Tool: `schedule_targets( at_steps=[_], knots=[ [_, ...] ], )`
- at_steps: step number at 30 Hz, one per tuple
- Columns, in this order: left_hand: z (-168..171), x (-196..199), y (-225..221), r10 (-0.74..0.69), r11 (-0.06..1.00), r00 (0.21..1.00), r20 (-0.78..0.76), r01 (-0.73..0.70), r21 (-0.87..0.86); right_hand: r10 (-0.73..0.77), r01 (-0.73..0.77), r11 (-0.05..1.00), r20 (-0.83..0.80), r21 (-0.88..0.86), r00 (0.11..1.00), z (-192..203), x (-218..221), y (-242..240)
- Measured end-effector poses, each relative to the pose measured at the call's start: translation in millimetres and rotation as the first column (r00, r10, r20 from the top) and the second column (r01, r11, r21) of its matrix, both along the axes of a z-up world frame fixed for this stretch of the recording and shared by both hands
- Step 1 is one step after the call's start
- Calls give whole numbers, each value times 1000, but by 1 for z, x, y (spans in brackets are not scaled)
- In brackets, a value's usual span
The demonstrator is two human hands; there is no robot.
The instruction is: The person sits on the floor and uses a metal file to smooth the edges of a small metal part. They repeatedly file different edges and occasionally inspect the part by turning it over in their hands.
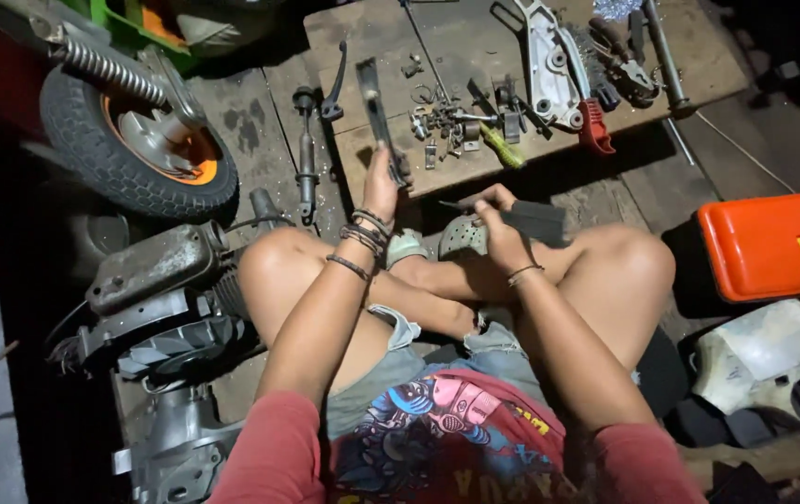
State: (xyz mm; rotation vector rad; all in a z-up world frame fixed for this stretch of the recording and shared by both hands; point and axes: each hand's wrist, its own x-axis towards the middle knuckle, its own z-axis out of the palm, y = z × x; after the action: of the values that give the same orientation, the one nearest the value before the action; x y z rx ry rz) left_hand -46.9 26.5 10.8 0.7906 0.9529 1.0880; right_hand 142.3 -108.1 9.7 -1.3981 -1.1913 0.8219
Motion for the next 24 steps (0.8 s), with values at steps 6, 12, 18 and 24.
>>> schedule_targets(
  at_steps=[6, 12, 18, 24],
  knots=[
    [-17, 5, 17, 1, 996, 1000, 3, -1, -93, -25, 38, 997, -200, 64, 980, -18, 13, 8],
    [-26, 6, 17, 2, 998, 997, 73, 2, -57, -47, 56, 991, -76, 124, 996, -9, -2, 10],
    [-9, 1, 14, -88, 993, 941, 326, 107, -41, -92, 85, 987, 47, 137, 995, -3, 3, 9],
    [-15, -2, 19, -120, 993, 881, 458, 116, 37, -253, 219, 958, 185, 184, 950, 29, -13, 11]
  ],
)
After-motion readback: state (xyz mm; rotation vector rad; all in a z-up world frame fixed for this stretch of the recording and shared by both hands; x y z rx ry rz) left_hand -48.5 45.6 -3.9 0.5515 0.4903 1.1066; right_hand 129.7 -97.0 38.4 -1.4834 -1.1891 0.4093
